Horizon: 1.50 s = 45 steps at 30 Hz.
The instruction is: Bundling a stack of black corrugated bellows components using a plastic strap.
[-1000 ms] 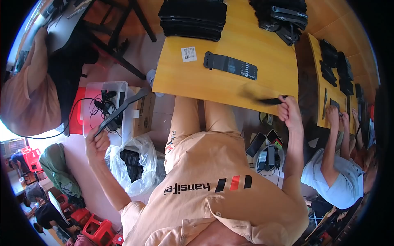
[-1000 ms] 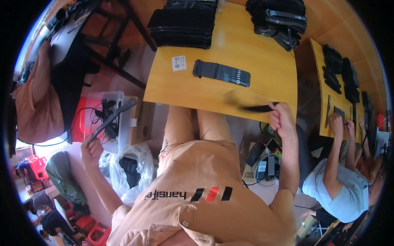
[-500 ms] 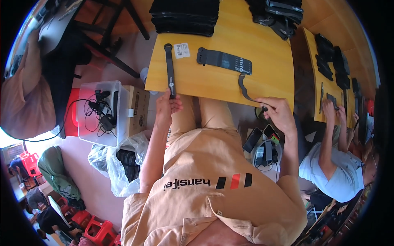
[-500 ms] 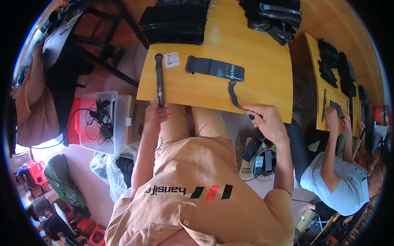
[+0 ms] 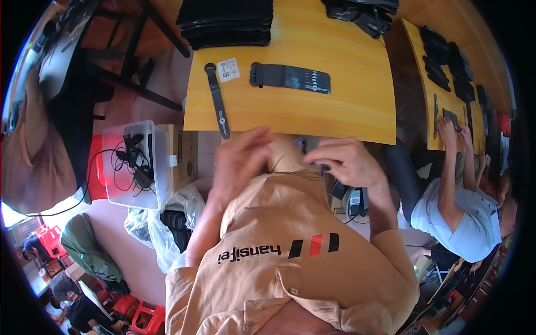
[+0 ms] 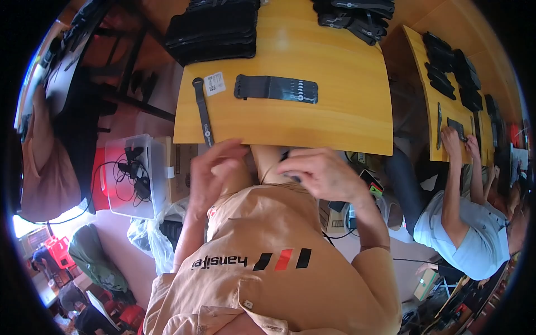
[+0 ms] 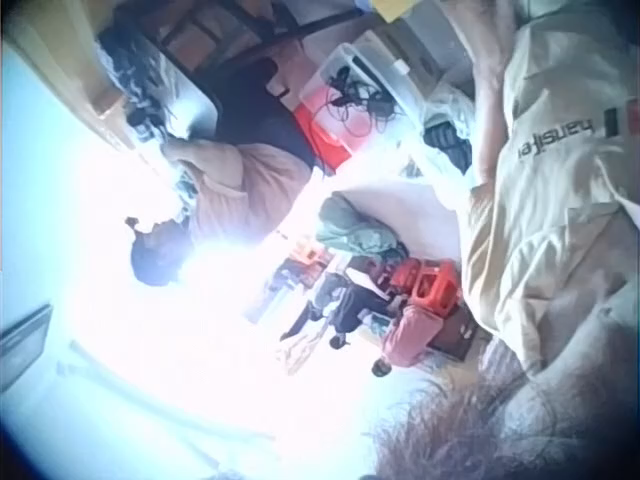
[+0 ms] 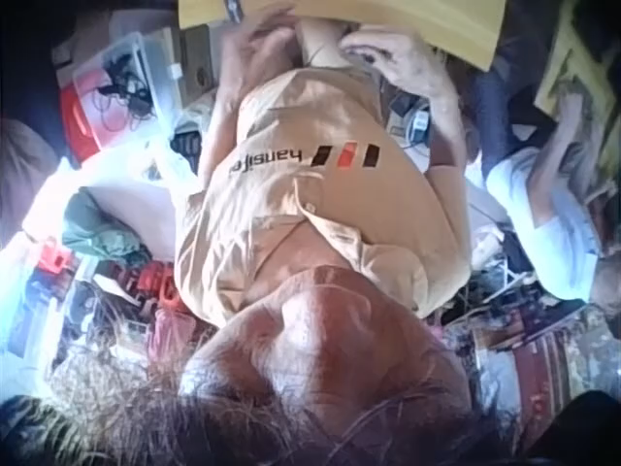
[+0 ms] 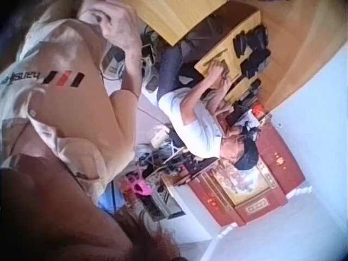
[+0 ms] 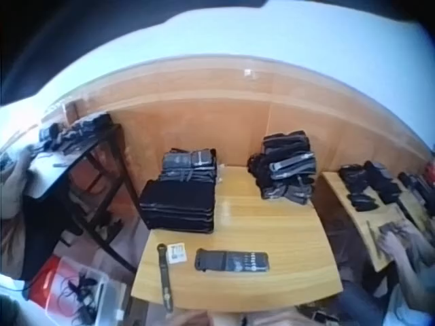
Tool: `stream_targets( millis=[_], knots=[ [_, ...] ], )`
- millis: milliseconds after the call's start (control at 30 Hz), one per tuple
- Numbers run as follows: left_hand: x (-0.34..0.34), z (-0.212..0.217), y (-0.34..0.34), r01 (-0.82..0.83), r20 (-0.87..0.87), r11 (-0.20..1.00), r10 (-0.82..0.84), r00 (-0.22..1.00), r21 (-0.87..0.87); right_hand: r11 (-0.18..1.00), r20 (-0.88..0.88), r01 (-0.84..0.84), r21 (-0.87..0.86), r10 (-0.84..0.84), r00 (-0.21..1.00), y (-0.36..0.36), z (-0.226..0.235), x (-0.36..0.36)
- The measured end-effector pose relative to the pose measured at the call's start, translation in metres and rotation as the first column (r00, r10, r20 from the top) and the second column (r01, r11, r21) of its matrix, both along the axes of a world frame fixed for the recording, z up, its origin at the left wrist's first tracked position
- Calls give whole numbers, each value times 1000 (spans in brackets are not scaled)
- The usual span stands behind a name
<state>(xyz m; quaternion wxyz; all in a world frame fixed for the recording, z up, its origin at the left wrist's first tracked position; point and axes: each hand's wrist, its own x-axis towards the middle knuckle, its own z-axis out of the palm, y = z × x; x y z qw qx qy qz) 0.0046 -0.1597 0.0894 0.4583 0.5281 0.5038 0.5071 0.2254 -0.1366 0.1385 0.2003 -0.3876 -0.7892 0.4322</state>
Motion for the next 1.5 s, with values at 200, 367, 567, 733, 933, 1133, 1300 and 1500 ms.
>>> stream_targets(
  millis=[200, 367, 567, 733, 933, 1133, 1300, 1500],
  knots=[
    [18, -18, 23, 489, 179, 845, -458, 871, -216, 967, -150, 201, -154, -225, 963, 4, -8, -6],
    [2, -31, 41, 545, -81, 838, -546, 834, -27, 853, -158, 338, -398, -426, 891, 4, -51, 19],
    [-34, -33, 73, 569, 40, 676, -627, 778, -468, 687, -117, 460, -562, -617, 778, 18, -76, 41],
    [-34, -45, 88, 417, -4, 760, -483, 876, -498, 630, -104, 514, -583, -685, 721, 28, -94, 42],
    [-26, -58, 97, 283, 65, 843, -286, 956, -457, 519, -61, 600, -609, -784, 618, 39, -107, 50],
    [-33, -63, 108, 240, 152, 864, -191, 970, -442, 569, -260, 500, -653, -789, 557, 48, -124, 50],
    [-31, -63, 118, 192, 124, 887, -154, 980, -419, 563, -203, 609, -559, -805, 558, 57, -126, 46],
    [-24, -79, 130, 16, -66, 940, -41, 997, -341, 546, -259, 685, -483, -836, 484, 71, -139, 35]
  ],
)
